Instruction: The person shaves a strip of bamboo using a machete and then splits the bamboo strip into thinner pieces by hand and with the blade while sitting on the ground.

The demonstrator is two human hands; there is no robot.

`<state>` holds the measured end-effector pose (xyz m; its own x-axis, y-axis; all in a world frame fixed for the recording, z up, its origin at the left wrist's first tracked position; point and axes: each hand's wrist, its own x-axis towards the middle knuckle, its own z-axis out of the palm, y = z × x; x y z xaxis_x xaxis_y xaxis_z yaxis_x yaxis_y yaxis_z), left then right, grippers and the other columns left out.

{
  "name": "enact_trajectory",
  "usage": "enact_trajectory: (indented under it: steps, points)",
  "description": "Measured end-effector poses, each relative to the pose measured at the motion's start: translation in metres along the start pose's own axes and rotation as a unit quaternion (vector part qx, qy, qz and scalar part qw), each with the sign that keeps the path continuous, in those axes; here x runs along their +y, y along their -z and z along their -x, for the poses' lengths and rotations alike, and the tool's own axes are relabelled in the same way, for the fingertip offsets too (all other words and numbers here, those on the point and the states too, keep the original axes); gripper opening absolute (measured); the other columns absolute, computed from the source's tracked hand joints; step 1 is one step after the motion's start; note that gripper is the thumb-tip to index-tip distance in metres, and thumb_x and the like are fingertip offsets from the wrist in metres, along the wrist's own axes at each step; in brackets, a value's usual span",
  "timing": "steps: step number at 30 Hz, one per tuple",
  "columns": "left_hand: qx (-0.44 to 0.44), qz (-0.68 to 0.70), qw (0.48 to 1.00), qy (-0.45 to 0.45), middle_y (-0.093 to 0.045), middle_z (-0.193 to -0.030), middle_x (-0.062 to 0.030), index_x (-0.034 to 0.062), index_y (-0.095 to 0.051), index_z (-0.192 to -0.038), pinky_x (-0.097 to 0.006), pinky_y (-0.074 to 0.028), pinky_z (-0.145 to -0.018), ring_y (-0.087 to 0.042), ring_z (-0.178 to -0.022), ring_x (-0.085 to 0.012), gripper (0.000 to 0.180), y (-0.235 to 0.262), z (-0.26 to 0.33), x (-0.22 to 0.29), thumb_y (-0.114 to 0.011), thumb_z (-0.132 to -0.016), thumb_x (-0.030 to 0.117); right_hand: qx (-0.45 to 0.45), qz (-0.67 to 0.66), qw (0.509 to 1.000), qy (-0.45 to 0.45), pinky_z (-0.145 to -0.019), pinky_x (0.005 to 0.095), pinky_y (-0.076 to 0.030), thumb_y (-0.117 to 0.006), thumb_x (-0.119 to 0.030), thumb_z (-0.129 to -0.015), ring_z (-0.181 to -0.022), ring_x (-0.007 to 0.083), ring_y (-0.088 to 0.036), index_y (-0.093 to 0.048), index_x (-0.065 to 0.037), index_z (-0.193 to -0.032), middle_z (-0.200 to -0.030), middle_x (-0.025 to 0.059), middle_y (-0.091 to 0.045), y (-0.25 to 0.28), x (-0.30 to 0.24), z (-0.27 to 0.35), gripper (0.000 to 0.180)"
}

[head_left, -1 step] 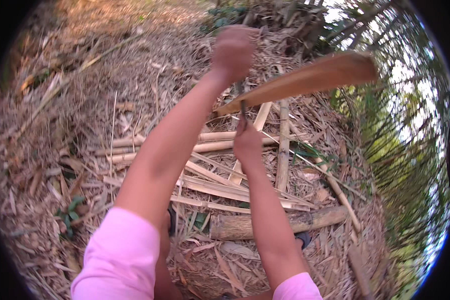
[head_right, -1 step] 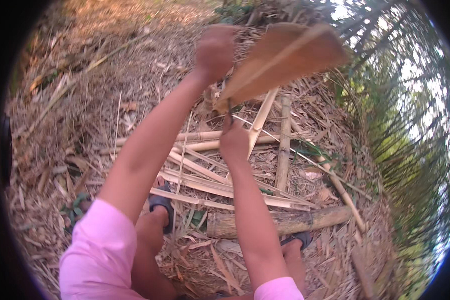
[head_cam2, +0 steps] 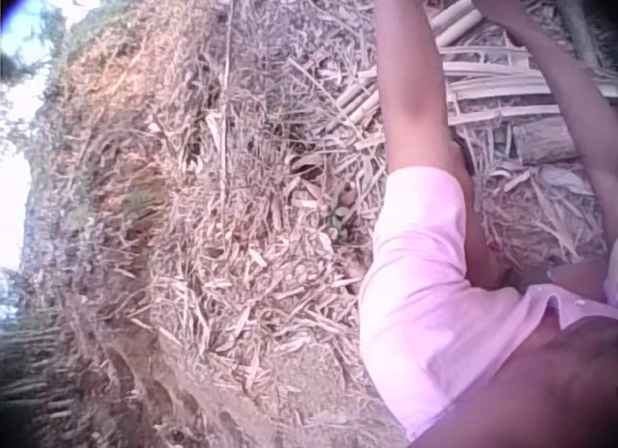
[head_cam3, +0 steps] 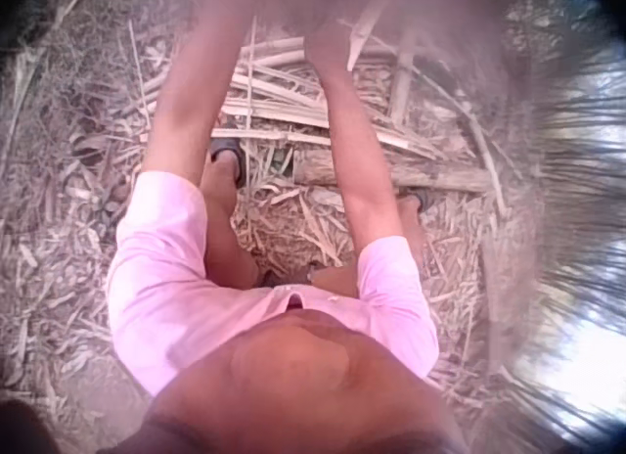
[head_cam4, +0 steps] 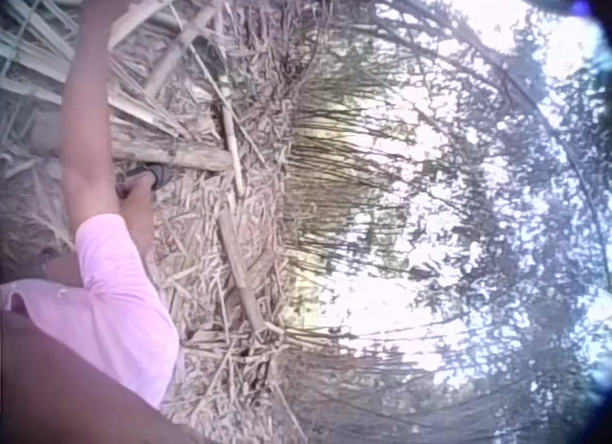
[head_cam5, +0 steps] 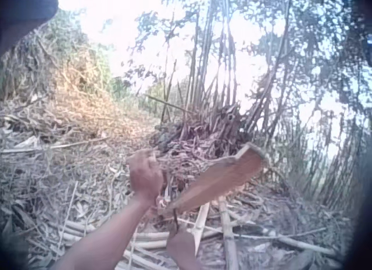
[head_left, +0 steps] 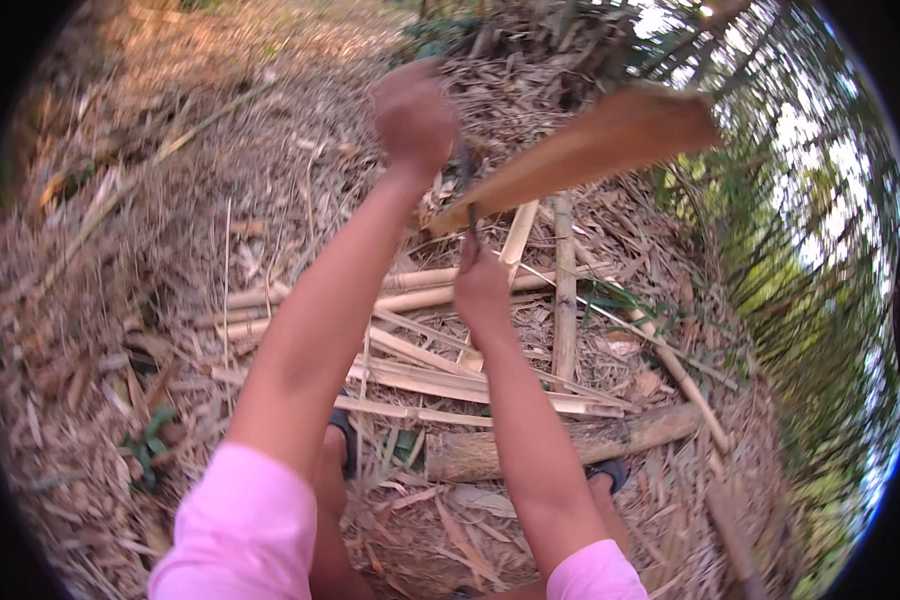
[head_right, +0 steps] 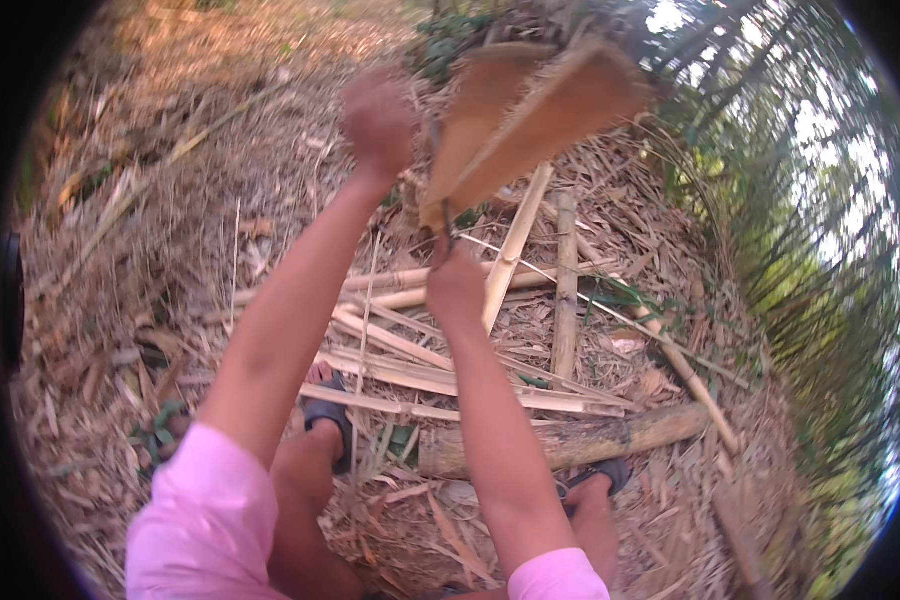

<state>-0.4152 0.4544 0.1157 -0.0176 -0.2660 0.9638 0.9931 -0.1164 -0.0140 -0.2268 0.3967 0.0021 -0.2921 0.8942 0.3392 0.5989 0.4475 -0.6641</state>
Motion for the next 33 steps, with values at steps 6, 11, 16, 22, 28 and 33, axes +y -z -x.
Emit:
enact_trajectory:
  steps: [6, 11, 16, 22, 28, 33]
  points:
    - [-0.392, 0.150, 0.686, 0.595, -0.061, -0.113, -0.0219, -0.0068, -0.047, -0.121, -0.046, -0.042, -0.091, -0.059, -0.102, -0.0331, 0.067, 0.148, 0.074, 0.093, -0.028, -0.103, 0.055, -0.047, -0.165, 0.981, -0.096, -0.087, 0.0541, -0.049, -0.050, -0.050, -0.098, -0.098, 0.0482, -0.064, -0.059, 0.008, -0.100, -0.096, 0.0328, -0.066, -0.022, -0.045, -0.009, 0.058]
    - [-0.291, 0.224, 0.633, 0.682, -0.059, -0.115, -0.0157, -0.0043, -0.044, -0.133, -0.039, -0.047, -0.087, -0.060, -0.097, -0.0251, 0.077, 0.162, 0.109, 0.110, -0.020, -0.103, 0.063, -0.051, -0.295, 0.941, -0.159, -0.087, 0.0486, -0.050, -0.058, -0.054, -0.093, -0.098, 0.0446, -0.065, -0.059, 0.009, -0.101, -0.097, 0.0332, -0.065, -0.034, -0.060, -0.019, 0.064]
    - [-0.282, 0.246, 0.733, 0.568, -0.061, -0.098, -0.0125, -0.0001, -0.044, -0.132, -0.031, -0.050, -0.071, -0.062, -0.084, -0.0179, 0.062, 0.143, 0.093, 0.116, -0.038, -0.103, 0.054, -0.011, -0.377, 0.914, -0.153, -0.086, 0.0464, -0.050, -0.052, -0.046, -0.098, -0.097, 0.0425, -0.066, -0.056, 0.008, -0.115, -0.102, 0.0301, -0.066, -0.023, -0.067, -0.020, 0.057]
    - [-0.346, 0.134, 0.704, 0.605, -0.057, -0.068, -0.0080, -0.0013, -0.043, -0.127, -0.030, -0.038, -0.034, -0.051, -0.039, -0.0156, 0.049, 0.134, 0.066, 0.095, -0.067, -0.093, 0.025, 0.047, -0.308, 0.949, -0.036, -0.083, 0.0426, -0.051, -0.055, -0.040, -0.098, -0.092, 0.0341, -0.068, -0.063, 0.003, -0.109, -0.098, 0.0228, -0.069, -0.012, 0.033, -0.030, 0.046]
    - [-0.375, 0.099, 0.704, 0.595, -0.056, -0.070, -0.0089, 0.0013, -0.043, -0.132, -0.031, -0.040, -0.033, -0.052, -0.037, -0.0166, 0.046, 0.132, 0.043, 0.074, -0.063, -0.091, 0.009, 0.038, 0.160, 0.977, -0.136, -0.093, 0.0505, -0.045, -0.075, -0.031, -0.078, -0.106, 0.0421, -0.059, -0.060, 0.003, -0.113, -0.107, 0.0263, -0.064, 0.020, 0.264, -0.011, 0.051]
    - [-0.429, 0.081, 0.687, 0.580, -0.055, -0.069, -0.0060, 0.0027, -0.049, -0.118, -0.031, -0.040, -0.035, -0.052, -0.038, -0.0157, 0.033, 0.158, 0.038, 0.047, -0.063, -0.088, 0.004, 0.036, 0.252, 0.936, -0.244, -0.102, 0.0502, -0.043, -0.077, -0.036, -0.076, -0.117, 0.0420, -0.054, -0.043, 0.002, -0.133, -0.121, 0.0266, -0.059, 0.036, 0.377, 0.005, 0.076]
